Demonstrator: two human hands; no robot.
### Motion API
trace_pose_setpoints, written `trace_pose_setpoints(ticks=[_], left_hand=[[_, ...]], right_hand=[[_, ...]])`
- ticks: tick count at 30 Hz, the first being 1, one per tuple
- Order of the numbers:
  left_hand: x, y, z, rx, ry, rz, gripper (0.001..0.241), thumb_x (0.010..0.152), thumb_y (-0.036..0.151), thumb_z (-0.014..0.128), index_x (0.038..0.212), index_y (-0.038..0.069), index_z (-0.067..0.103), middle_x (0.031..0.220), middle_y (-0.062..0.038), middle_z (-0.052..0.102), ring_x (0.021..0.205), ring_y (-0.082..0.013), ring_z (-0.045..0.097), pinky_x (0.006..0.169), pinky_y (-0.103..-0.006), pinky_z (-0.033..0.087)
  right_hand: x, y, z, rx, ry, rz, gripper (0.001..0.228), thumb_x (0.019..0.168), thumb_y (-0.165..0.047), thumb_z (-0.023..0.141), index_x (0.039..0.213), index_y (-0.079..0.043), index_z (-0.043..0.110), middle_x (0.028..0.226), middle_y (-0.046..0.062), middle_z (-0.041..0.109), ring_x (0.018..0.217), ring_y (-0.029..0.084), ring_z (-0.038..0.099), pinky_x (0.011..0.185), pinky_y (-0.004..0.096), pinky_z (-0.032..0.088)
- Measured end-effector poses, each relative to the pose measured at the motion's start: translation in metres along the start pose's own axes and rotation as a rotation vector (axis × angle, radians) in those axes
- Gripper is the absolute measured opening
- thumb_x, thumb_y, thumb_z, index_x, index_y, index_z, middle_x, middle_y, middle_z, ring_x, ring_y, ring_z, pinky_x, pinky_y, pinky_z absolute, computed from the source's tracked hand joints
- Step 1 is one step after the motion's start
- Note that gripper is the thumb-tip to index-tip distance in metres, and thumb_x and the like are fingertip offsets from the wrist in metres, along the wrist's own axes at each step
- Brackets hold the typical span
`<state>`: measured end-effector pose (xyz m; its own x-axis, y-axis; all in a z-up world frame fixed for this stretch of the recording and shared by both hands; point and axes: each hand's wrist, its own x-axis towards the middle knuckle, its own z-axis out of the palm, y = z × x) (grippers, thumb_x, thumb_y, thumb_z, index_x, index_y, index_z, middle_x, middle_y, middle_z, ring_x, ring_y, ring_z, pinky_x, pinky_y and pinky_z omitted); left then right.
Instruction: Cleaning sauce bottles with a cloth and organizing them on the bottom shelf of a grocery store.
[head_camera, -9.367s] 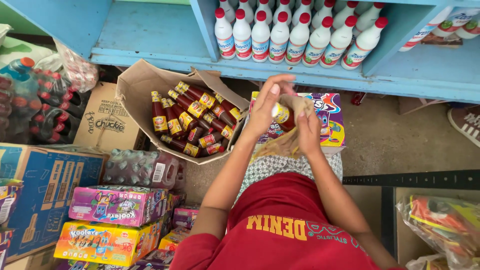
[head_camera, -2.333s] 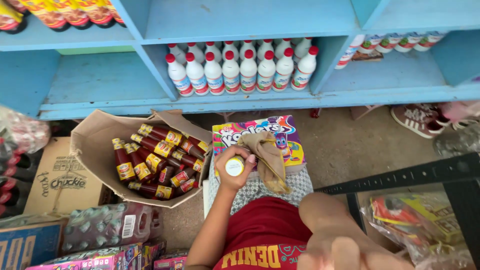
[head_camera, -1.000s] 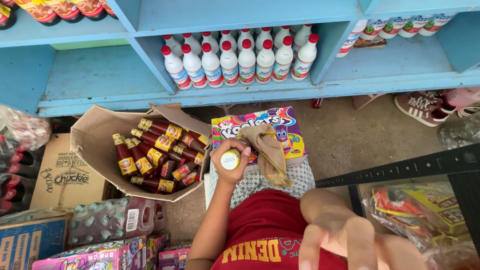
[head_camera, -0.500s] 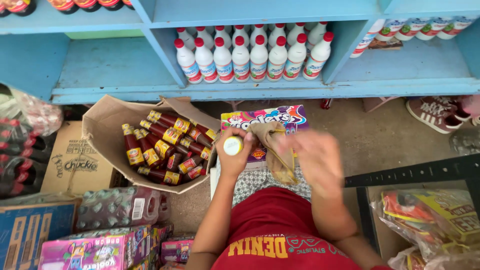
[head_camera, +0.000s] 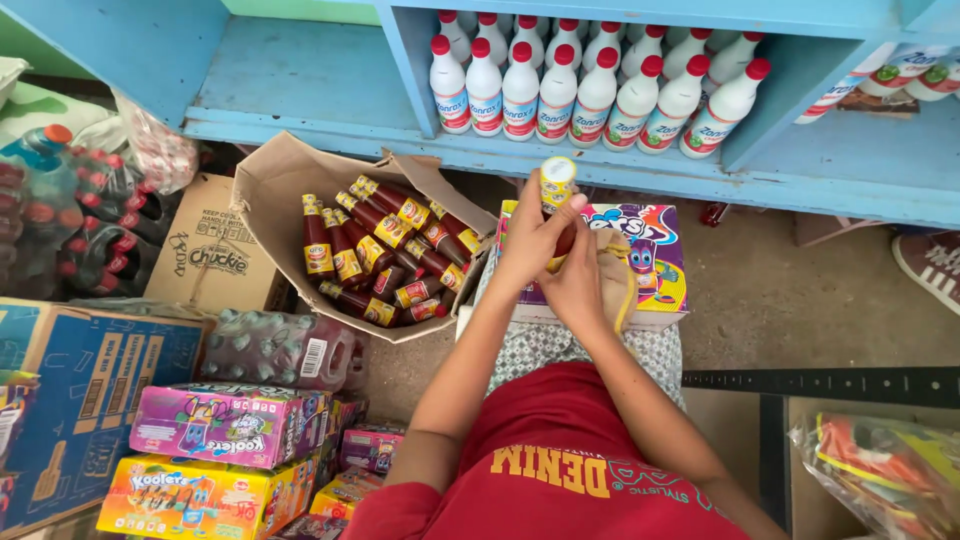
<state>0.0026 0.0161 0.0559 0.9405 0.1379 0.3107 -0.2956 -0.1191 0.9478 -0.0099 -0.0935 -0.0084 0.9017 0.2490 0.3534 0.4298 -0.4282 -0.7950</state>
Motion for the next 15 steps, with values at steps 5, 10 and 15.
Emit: trace_pose_setpoints(ticks=[5, 10, 15], left_hand=[[-0.010, 0.015, 0.010, 0.125, 0.296, -0.082, 0.053, 0.093, 0.036, 0.074, 0.124, -0.001, 0.052, 0.110, -0.015, 0.060, 0.099, -0.0276, 0.062, 0.087, -0.0378, 0.050], [-0.024, 0.035, 0.003, 0.185, 0.233, 0.032, 0.053, 0.100, 0.036, 0.068, 0.137, 0.001, 0.050, 0.129, -0.018, 0.058, 0.120, -0.0327, 0.059, 0.104, -0.0387, 0.047], [-0.062, 0.109, -0.010, -0.071, 0.070, 0.258, 0.063, 0.104, 0.044, 0.061, 0.153, 0.006, 0.048, 0.152, -0.019, 0.042, 0.149, -0.0334, 0.041, 0.129, -0.0441, 0.030]], right_hand=[[-0.006, -0.007, 0.005, -0.014, 0.027, 0.033, 0.081, 0.085, -0.016, 0.081, 0.150, 0.003, 0.035, 0.138, 0.027, 0.049, 0.125, 0.043, 0.053, 0.101, 0.048, 0.046], [-0.003, -0.007, -0.006, 0.033, 0.066, 0.083, 0.066, 0.082, -0.015, 0.079, 0.139, 0.001, 0.050, 0.124, 0.021, 0.064, 0.115, 0.039, 0.063, 0.095, 0.043, 0.052], [-0.002, -0.023, -0.045, 0.117, 0.036, 0.256, 0.061, 0.072, -0.020, 0.087, 0.125, -0.002, 0.063, 0.109, 0.014, 0.076, 0.098, 0.027, 0.075, 0.088, 0.037, 0.057]])
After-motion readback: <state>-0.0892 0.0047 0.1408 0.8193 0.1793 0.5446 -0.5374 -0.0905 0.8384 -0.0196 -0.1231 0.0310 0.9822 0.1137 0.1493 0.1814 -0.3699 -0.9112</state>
